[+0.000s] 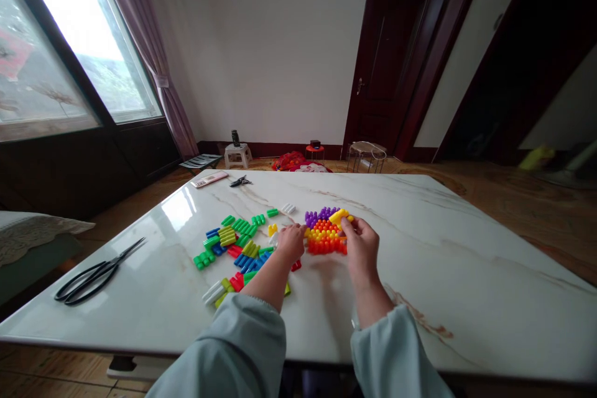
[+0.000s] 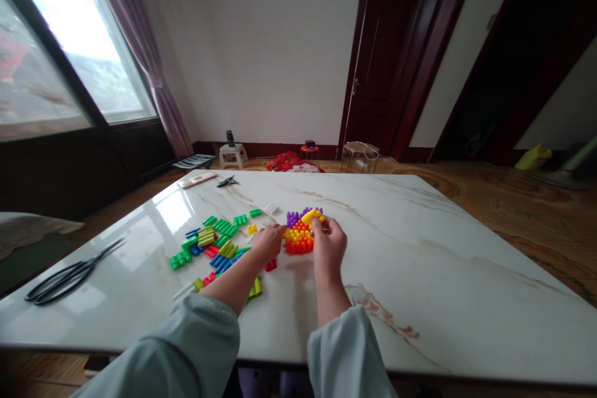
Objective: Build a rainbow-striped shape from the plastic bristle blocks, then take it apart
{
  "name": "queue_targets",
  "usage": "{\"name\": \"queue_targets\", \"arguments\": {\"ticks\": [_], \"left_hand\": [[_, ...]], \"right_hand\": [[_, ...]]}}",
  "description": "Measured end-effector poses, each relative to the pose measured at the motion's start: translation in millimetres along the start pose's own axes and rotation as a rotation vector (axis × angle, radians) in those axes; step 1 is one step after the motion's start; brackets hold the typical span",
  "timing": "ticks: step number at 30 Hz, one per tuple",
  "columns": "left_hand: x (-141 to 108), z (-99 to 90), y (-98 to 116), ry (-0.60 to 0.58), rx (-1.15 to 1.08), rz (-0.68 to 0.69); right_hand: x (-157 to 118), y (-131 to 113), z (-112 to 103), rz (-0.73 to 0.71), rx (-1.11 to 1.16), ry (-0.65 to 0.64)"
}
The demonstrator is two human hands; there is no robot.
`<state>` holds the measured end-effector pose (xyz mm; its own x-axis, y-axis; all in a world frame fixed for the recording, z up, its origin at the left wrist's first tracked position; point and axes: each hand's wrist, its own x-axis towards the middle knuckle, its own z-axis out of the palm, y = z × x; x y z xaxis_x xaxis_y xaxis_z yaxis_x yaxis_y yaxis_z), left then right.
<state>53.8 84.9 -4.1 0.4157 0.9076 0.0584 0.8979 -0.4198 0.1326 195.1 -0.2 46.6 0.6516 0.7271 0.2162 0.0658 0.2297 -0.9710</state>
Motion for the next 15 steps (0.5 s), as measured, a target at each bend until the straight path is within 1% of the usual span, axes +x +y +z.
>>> {"name": "queue_targets", "arguments": {"ticks": [4, 8, 12, 15], "left_hand": [[1.0, -1.7, 1.3, 0.042, 0.005, -0.032], [-4.6, -9.8, -2.5, 0.118, -0.015, -0.063], [-10.1, -21.3, -8.1, 0.201, -0.083, -0.068], [-11.1, -28.7, -10.0, 0.201, -0.119, -0.041]], "right_hand": [[2.5, 3.1, -6.7, 0.028, 0.049, 0.043], [5.5, 7.9, -8.3, 0.045, 0.063, 0.095], [11.8, 16.6, -10.2, 0.007, 0.009, 0.137], [20.5, 27.9, -14.9, -0.046, -0.071, 0.205]]}}
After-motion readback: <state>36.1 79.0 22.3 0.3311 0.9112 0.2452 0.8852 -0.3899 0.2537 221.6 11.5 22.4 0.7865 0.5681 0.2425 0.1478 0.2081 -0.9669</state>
